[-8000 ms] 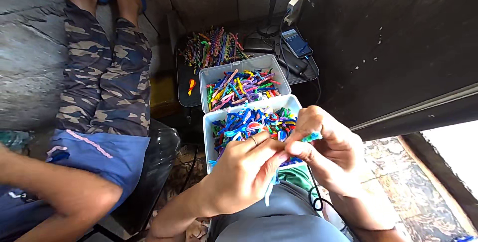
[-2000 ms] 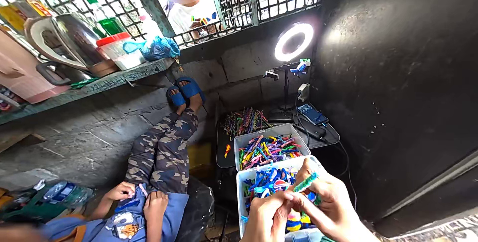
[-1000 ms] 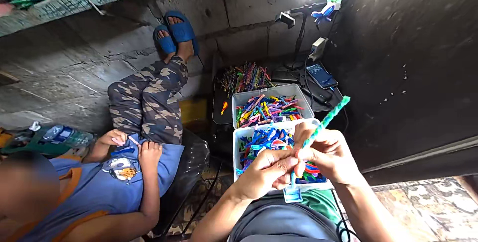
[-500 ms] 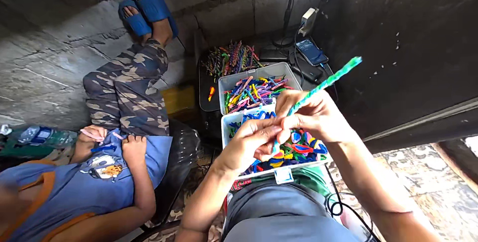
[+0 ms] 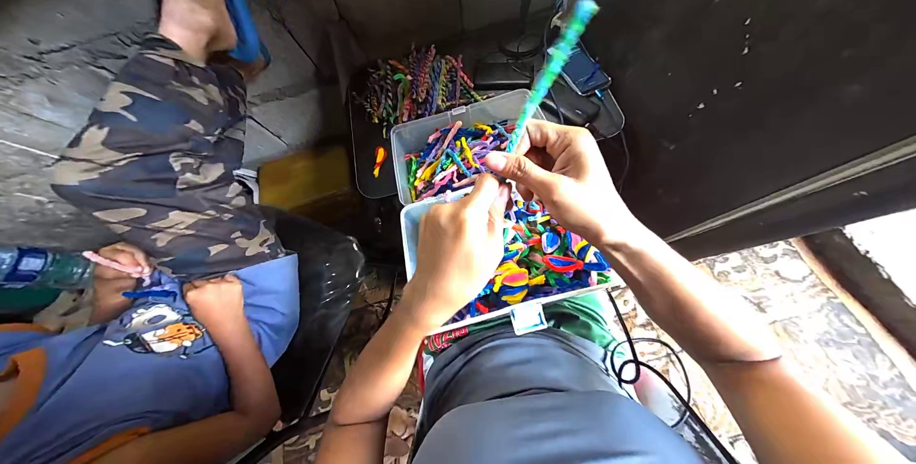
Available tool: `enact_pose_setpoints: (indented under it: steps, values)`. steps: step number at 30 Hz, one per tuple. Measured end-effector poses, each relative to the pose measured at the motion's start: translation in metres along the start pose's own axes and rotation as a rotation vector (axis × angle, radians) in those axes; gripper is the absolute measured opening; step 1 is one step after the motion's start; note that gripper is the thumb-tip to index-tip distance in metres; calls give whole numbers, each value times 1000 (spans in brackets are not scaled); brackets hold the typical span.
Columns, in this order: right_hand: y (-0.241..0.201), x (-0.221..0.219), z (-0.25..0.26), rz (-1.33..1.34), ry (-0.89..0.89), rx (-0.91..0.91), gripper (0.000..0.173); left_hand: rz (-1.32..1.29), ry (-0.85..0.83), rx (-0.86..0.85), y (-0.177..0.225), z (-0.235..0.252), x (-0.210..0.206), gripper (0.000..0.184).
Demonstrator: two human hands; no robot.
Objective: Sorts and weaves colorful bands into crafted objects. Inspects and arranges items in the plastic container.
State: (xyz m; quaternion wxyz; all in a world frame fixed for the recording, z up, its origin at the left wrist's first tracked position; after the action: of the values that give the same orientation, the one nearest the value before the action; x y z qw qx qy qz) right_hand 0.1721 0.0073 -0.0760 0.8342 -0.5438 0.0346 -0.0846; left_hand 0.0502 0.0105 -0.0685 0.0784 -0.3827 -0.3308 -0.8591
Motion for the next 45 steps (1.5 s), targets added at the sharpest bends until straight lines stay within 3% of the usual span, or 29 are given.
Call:
enact_pose_setpoints:
  steps: [3,5,6,8,9,12,14,17,19,21,25,26,29,33,35,37,41,45]
  values:
    - [-5,-13,1,292,-302,33,8,-988,-352,157,-10,0,-13,30]
    - [-11,-17,3,437,-412,116,3,-1400,-507,226,-4,-3,-18,29]
    - [-15,-16,6,458,-405,158,3,-1484,-542,228,-1,-3,-19,28]
    - [-21,-14,9,426,-351,204,9,-1416,-499,185,0,-2,-16,28]
    - [-22,-13,10,386,-308,202,13,-1242,-407,136,-2,0,-11,29]
    - [-18,-12,9,211,-121,110,17,-217,5,-76,-5,2,12,24]
    - [-5,-14,9,112,-12,23,19,309,164,-130,-1,-1,11,23]
    - [15,-16,12,113,34,-94,20,549,184,-102,-8,-3,3,23]
    - [25,-18,14,135,-12,-171,17,458,121,-58,-19,-2,1,24]
    - [32,-21,11,25,-172,-188,10,230,38,13,-40,-2,5,26]
    - [70,-31,-30,-549,-457,-62,35,-158,47,130,-78,-7,23,31]
    - [84,-35,-42,-630,-508,-39,34,-231,68,143,-81,-9,25,32]
    - [84,-23,-49,-624,-457,-8,17,-324,115,128,-81,-16,27,32]
    - [55,10,-21,-652,-241,26,23,-417,129,158,-86,-26,20,31]
    - [60,6,-11,-719,-272,-3,23,-444,130,186,-88,-28,14,31]
    - [81,-9,-10,-812,-416,-86,21,-466,118,208,-88,-30,7,32]
    - [128,-34,-37,-930,-721,-349,53,-486,109,228,-90,-39,1,32]
    - [137,-19,-56,-958,-710,-492,68,-518,89,266,-96,-49,-9,31]
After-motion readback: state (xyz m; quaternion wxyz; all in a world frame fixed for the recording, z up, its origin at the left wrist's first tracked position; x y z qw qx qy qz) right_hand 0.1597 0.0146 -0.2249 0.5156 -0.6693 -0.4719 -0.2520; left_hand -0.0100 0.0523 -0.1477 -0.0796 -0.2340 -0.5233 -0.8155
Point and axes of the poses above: each hand's wrist, its own z-axis towards the middle knuckle, its own x-axis out of the back of the hand, y = z × x, the point moved 9 cm from there along z, towards the middle knuckle, and after that the axes turned 2 degrees about z, right-handed, at the moved point
